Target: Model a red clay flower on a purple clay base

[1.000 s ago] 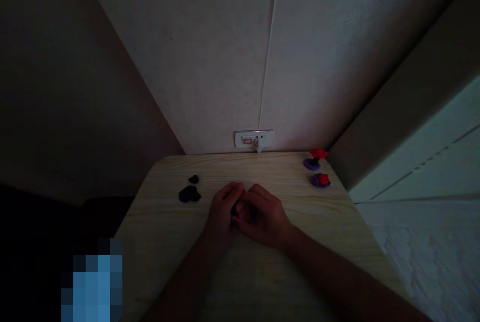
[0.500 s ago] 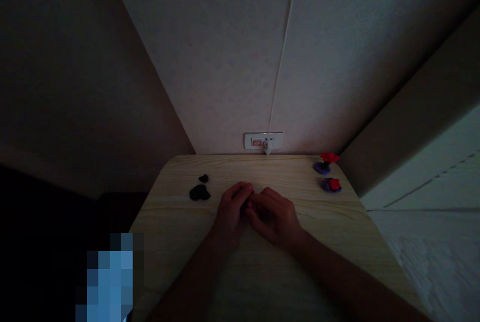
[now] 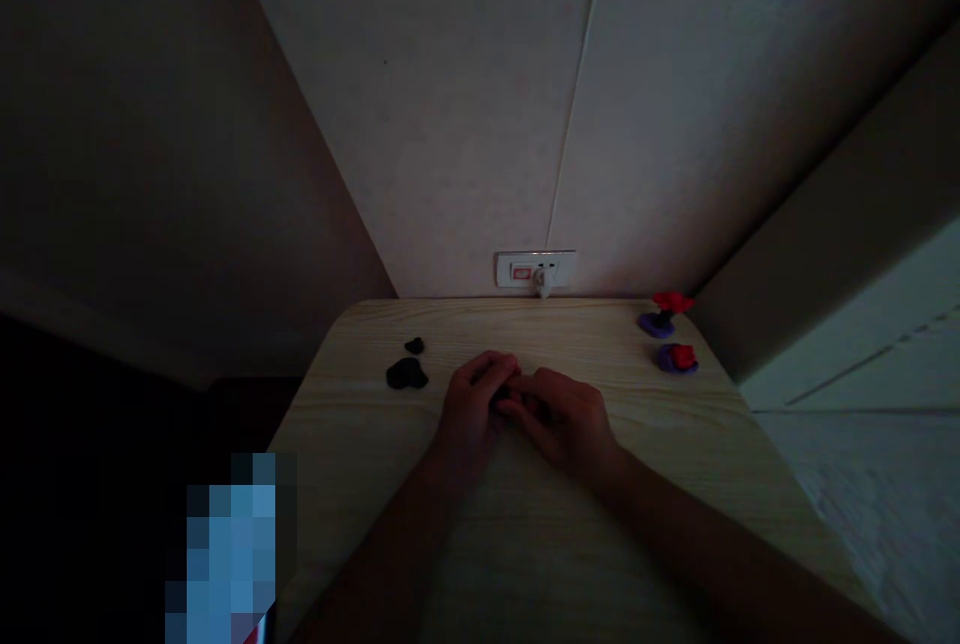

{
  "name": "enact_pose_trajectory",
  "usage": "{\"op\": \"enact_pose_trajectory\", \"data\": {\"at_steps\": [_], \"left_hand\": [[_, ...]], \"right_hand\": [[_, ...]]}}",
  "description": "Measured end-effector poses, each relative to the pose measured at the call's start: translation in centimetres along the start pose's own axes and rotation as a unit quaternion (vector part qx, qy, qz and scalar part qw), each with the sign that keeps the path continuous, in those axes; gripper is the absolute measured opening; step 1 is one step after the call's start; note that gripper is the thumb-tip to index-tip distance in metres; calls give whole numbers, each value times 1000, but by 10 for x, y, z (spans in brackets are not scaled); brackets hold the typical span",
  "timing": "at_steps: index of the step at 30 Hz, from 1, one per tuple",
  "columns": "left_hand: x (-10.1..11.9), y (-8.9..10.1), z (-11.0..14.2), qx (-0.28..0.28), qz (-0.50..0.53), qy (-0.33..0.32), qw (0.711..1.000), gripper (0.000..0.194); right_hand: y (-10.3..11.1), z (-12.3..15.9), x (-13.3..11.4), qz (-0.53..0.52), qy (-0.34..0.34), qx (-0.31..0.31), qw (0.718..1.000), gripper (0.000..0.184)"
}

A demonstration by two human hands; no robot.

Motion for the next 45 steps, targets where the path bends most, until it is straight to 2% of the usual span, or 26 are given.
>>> {"op": "enact_pose_trajectory", "data": {"at_steps": [8,17,24,35,40,45], "left_hand": [[-4,5,-3,32,31,3,999,35],[-4,3,-1,18,37,4,999,34],[-3,-1,-1,-2,38,7,999,35],[-6,2,-2,15,2,-3,1000,32],[-7,4,-5,12,-25,-37,999,32],[-10,7,-7,20,-9,-25,999,36]], "right_hand": [[-2,1,-1,10,21,-9,1000,14],[-3,0,-1,15,12,-1,1000,10],[-2,1,1,-2,-22,7,1000,9],[-2,0,-2,-5,-21,-3,1000,5],[-2,0,-5,4,0,-12,1000,9],[-3,0,-5,12,21,-9,1000,7]]}}
Point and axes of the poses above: each hand's wrist, its own z-axis away from the middle knuckle, its own y-axis out of the back of the hand, x = y × z, the point moved 4 cm from there along -z, towards the middle knuckle, and after that the axes turned 6 degrees about -x, right-handed, at the moved point
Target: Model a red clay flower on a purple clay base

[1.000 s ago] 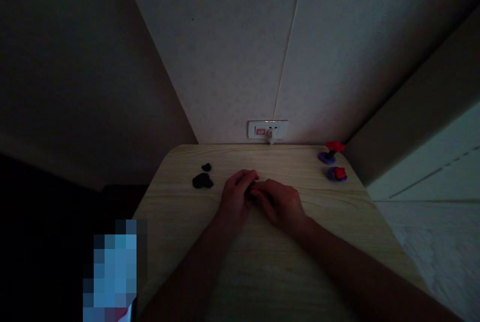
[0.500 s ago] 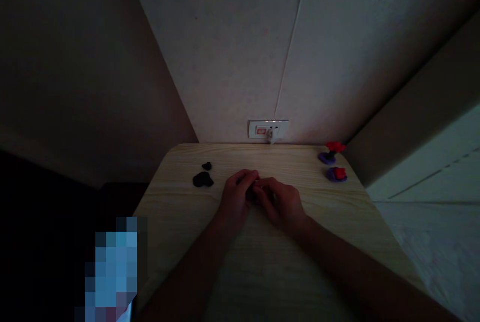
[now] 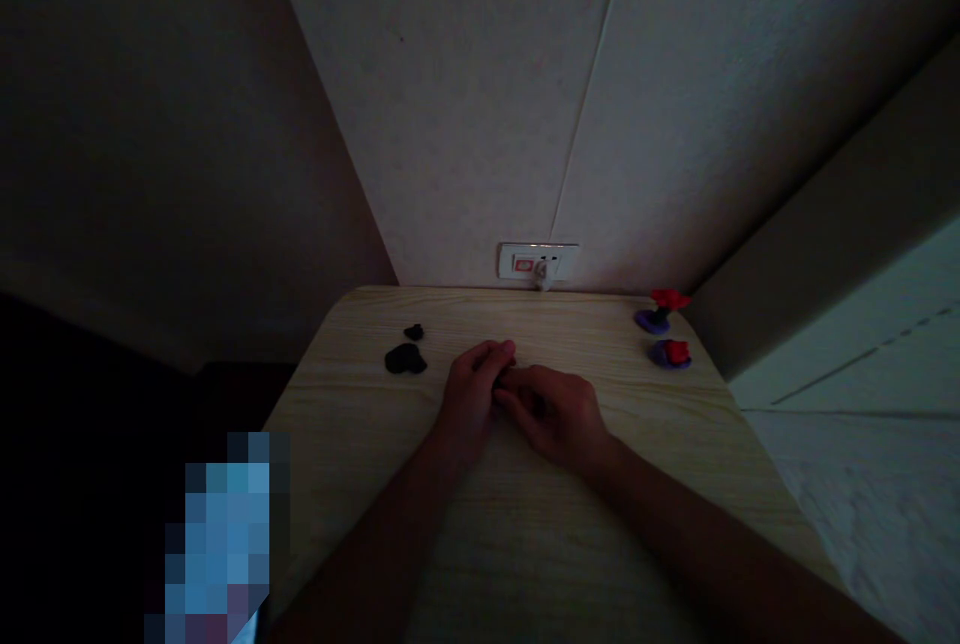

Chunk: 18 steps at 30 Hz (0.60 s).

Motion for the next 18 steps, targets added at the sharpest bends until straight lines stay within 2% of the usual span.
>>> {"op": "enact_pose_trajectory", "data": {"at_steps": [9,18], "left_hand": [[1,-1,0,14,3,10,1000,39],[1,-2,1,3,12,5,1000,39]], "right_hand": [[0,1,1,-8,-19,7,1000,5],[-2,2,4,-15,-32,7,999,4]]}}
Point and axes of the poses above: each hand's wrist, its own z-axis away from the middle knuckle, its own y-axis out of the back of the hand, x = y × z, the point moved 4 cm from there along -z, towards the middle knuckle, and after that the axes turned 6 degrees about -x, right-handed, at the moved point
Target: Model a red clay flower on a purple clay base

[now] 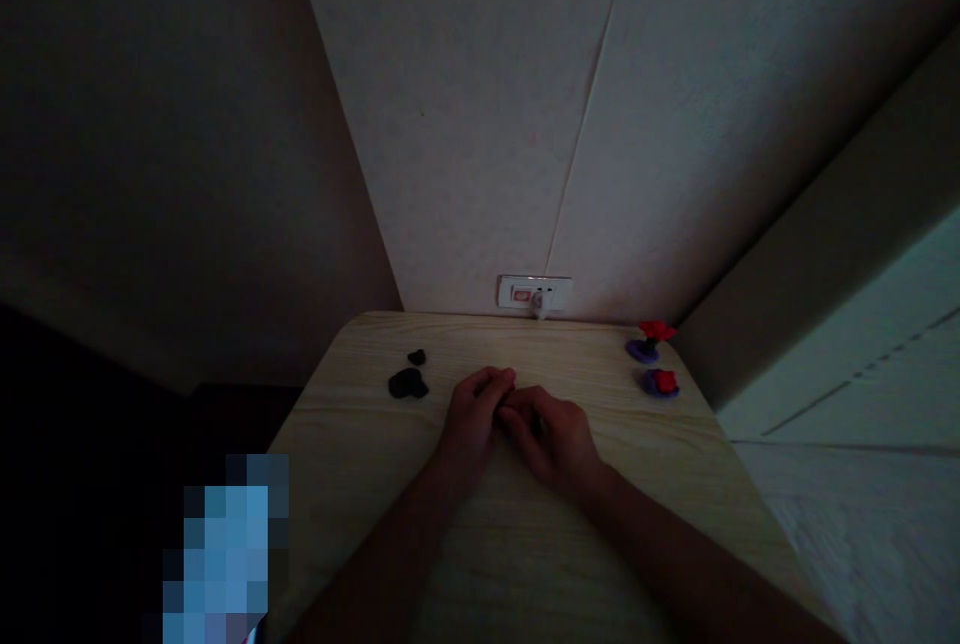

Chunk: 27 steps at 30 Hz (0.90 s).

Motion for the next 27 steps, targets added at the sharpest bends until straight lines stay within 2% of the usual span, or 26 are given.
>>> {"op": "enact_pose_trajectory", "data": {"at_steps": [4,12,15,19,27], "left_hand": [[-1,-2,0,-15,10,7,1000,43],[-2,-2,-2,-28,-2,-8,1000,41],[-1,-2,-2,-42,-1,0,999,40],[0,-3,-1,-53,-13,4,998,40],[3,-1,0,-28,-2,-4,1000,40]], "right_hand": [[-1,1,5,-11,-18,13,1000,12],[-2,1,14,-35,-90,5,995,12],[-1,2,17,-58,-112,30,992,14],[-1,1,17,-45,-96,29,994,15],[0,-4,9,-3,-42,-1,999,23]]}}
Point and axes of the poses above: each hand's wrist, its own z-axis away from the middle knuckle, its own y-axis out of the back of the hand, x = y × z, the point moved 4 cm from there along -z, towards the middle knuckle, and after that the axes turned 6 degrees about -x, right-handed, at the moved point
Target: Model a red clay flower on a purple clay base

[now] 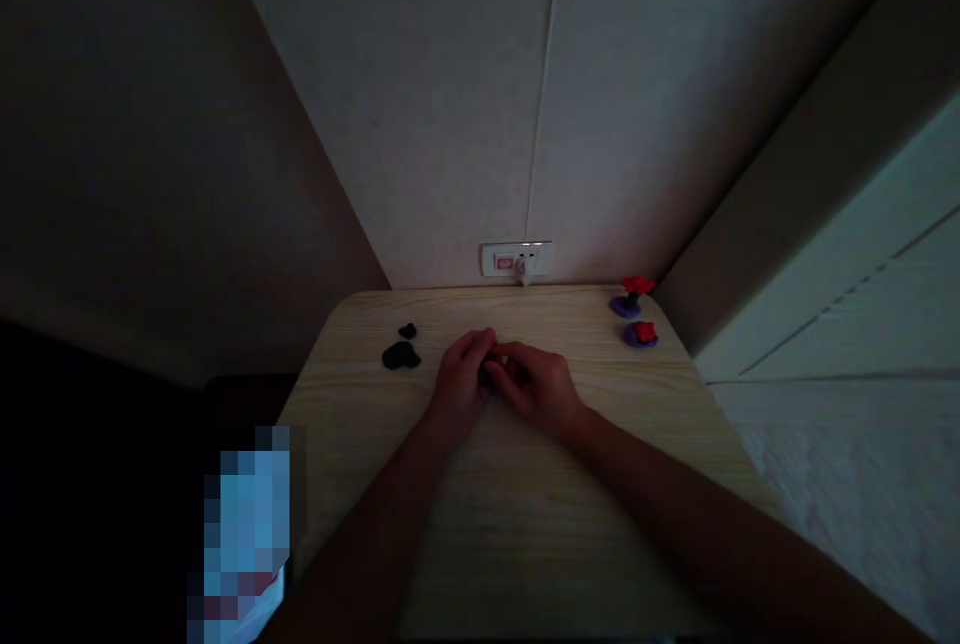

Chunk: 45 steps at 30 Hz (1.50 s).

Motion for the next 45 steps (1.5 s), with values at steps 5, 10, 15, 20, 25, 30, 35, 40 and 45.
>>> {"op": "enact_pose_trajectory", "data": {"at_steps": [5,10,15,20,25,30,35,40,45], "left_hand": [[1,0,0,0,-9,5,1000,45],[0,1,0,7,-25,4,1000,50],[1,4,-3,30,-39,-5,999,55],[-1,5,-6,26,-17,4,1000,55],[1,0,-4,-25,10,18,999,34],[2,-2,-3,-38,-7,1,999,31],[1,-3,-5,-58,-8,-10,998,37],[0,-5,-3,-76,-16,-14,997,41],[0,-7,-2,-79,-32,-15,996,40]], "right_hand": [[0,0,2,8,-3,5,1000,25],[-2,0,2,12,-3,-18,1000,32],[-4,1,3,40,15,-72,996,48],[-6,0,9,66,-2,-106,992,60],[-6,0,11,91,-28,-86,992,50],[-6,-1,11,81,-36,-79,993,31],[-4,-3,12,8,-71,-64,995,30],[-3,-5,12,-62,-99,-44,992,30],[-3,-5,11,-130,-114,-35,984,28]]}}
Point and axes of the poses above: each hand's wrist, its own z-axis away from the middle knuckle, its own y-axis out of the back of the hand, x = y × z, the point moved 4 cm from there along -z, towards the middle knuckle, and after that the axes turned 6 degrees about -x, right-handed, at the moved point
